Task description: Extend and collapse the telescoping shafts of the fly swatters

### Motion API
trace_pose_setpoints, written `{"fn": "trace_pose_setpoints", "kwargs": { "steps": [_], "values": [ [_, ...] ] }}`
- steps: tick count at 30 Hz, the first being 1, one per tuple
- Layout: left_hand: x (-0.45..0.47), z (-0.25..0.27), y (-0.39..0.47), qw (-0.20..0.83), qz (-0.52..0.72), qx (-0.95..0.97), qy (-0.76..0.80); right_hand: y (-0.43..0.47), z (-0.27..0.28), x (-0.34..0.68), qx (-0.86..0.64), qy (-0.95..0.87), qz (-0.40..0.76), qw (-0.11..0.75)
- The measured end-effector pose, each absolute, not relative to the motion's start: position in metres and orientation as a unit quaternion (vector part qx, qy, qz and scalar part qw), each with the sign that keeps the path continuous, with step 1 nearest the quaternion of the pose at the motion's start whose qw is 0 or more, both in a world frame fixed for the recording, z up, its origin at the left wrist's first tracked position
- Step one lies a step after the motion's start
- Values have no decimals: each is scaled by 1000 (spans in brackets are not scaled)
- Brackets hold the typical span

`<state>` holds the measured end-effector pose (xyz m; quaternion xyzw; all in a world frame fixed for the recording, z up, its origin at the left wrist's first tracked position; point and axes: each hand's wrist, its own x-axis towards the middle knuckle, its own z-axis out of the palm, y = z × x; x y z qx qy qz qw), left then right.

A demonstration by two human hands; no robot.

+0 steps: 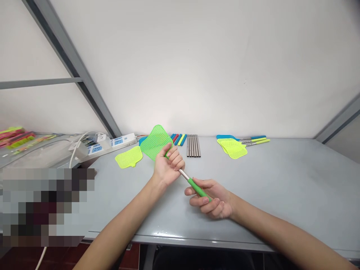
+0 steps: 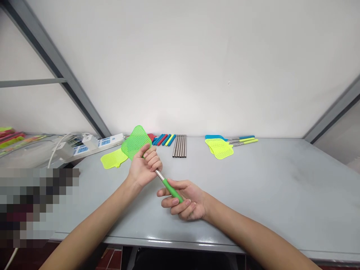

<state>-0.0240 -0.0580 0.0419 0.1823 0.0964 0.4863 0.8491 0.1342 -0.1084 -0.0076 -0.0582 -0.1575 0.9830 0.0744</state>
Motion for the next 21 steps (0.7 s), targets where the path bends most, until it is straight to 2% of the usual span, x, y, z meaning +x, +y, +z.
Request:
{"fn": "trace_pose_setpoints", "kwargs": {
  "steps": [8,16,21],
  "values": [
    [-15,50,-78,841,480,224,113,-121,-11,131,-105,-150,981,56],
    [-17,42,-74,872,435,197,104,-118,-7,129,-31,-171,983,59],
    [-17,33,-69,863,447,193,134,-111,-9,132,-99,-213,970,62]
  ]
}}
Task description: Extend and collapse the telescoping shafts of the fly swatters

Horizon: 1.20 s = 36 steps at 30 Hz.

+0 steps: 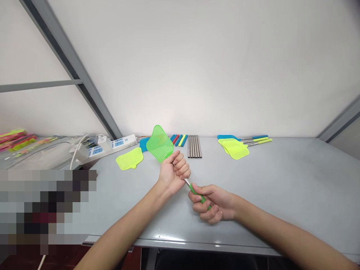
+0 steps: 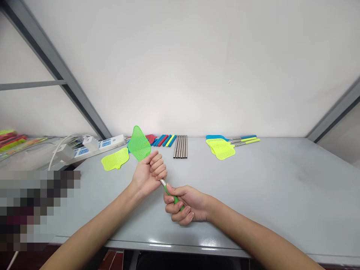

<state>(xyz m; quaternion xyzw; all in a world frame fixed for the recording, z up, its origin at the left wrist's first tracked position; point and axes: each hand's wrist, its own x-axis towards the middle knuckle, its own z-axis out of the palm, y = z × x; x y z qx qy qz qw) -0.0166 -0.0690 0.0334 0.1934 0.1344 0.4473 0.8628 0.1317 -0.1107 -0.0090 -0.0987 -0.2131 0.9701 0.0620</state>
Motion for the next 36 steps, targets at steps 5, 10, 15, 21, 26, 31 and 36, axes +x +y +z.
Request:
{"fn": "trace_pose_setpoints", "kwargs": {
  "steps": [5,10,15,21,26,31,36],
  "values": [
    [-16,27,-66,853,461,187,158,-107,-14,132,-122,-221,965,72],
    [-16,26,-66,851,464,193,150,-107,-15,132,-124,-215,967,63],
    [-15,25,-65,851,463,192,155,-105,-17,132,-117,-213,968,60],
    [-15,24,-65,853,458,191,160,-105,-18,131,-118,-214,968,63],
    [-16,23,-65,856,456,193,148,-106,-17,131,-122,-215,967,60],
    [-16,23,-64,858,452,194,146,-106,-17,131,-122,-213,968,60],
    [-15,22,-63,859,453,189,147,-106,-17,131,-119,-210,968,68]
  ]
}}
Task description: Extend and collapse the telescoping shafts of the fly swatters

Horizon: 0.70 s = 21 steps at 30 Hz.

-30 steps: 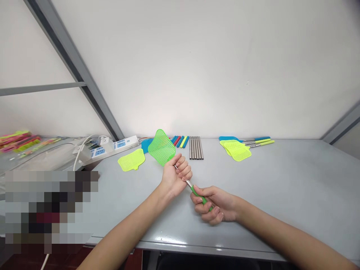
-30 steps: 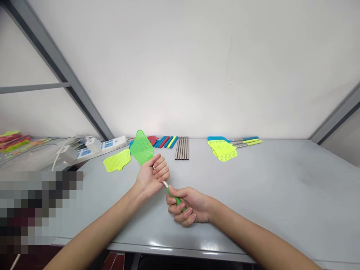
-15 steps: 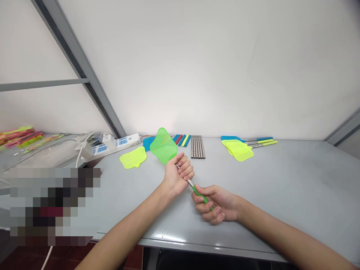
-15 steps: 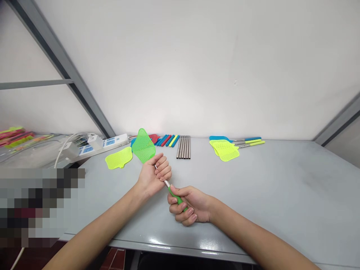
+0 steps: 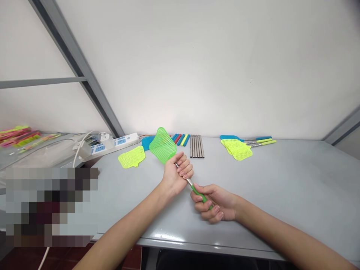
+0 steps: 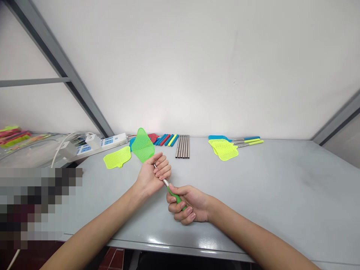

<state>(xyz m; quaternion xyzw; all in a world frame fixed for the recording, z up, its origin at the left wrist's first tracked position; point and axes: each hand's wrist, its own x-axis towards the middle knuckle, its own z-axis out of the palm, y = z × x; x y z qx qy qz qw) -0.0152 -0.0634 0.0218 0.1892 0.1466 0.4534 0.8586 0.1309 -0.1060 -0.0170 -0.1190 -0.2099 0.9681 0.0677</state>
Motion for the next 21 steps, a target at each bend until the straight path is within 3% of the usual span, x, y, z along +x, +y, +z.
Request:
{"fn": "trace_pose_setpoints", "kwargs": {
  "steps": [21],
  "values": [
    [-10,24,-64,840,473,188,191,-105,-18,131,-129,-214,965,83]
  ]
}}
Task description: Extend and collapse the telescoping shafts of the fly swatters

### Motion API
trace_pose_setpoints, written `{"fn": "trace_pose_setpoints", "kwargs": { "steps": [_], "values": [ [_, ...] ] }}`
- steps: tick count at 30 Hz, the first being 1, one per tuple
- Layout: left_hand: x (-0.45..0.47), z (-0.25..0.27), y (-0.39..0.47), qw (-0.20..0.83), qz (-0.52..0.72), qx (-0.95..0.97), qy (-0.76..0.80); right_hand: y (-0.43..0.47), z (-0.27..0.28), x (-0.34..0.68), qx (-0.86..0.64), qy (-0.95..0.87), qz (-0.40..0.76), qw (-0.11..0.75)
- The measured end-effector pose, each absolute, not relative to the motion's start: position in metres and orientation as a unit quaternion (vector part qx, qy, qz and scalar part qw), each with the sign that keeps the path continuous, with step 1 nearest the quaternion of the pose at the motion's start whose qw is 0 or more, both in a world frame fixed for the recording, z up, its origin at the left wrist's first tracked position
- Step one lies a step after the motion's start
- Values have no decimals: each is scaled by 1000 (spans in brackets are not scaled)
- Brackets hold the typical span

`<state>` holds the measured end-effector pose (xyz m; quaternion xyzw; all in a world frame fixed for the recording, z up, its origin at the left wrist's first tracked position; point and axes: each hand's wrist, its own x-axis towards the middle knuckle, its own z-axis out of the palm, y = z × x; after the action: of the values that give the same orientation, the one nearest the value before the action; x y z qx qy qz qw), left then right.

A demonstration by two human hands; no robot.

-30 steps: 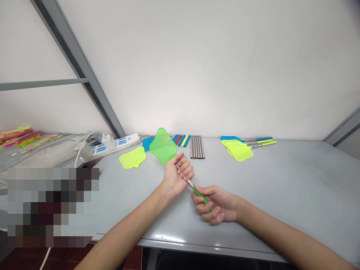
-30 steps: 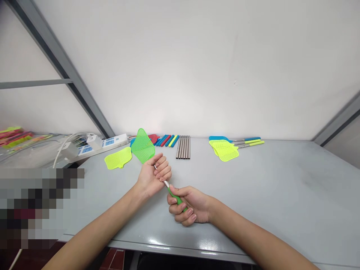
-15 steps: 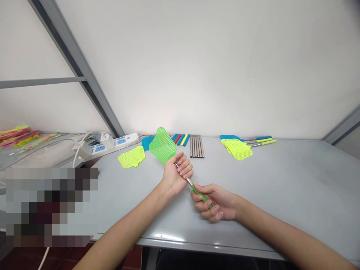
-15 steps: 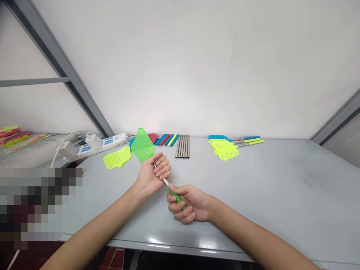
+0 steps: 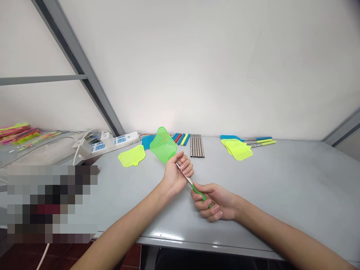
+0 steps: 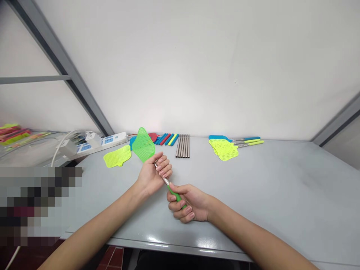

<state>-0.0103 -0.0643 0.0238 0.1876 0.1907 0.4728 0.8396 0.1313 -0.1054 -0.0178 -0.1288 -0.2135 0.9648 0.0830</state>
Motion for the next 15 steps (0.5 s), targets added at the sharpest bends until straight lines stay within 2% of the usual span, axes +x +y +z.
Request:
{"fn": "trace_pose_setpoints", "kwargs": {
  "steps": [15],
  "values": [
    [-8,28,-68,804,530,188,190,-105,-12,131,-138,-227,956,122]
  ]
}}
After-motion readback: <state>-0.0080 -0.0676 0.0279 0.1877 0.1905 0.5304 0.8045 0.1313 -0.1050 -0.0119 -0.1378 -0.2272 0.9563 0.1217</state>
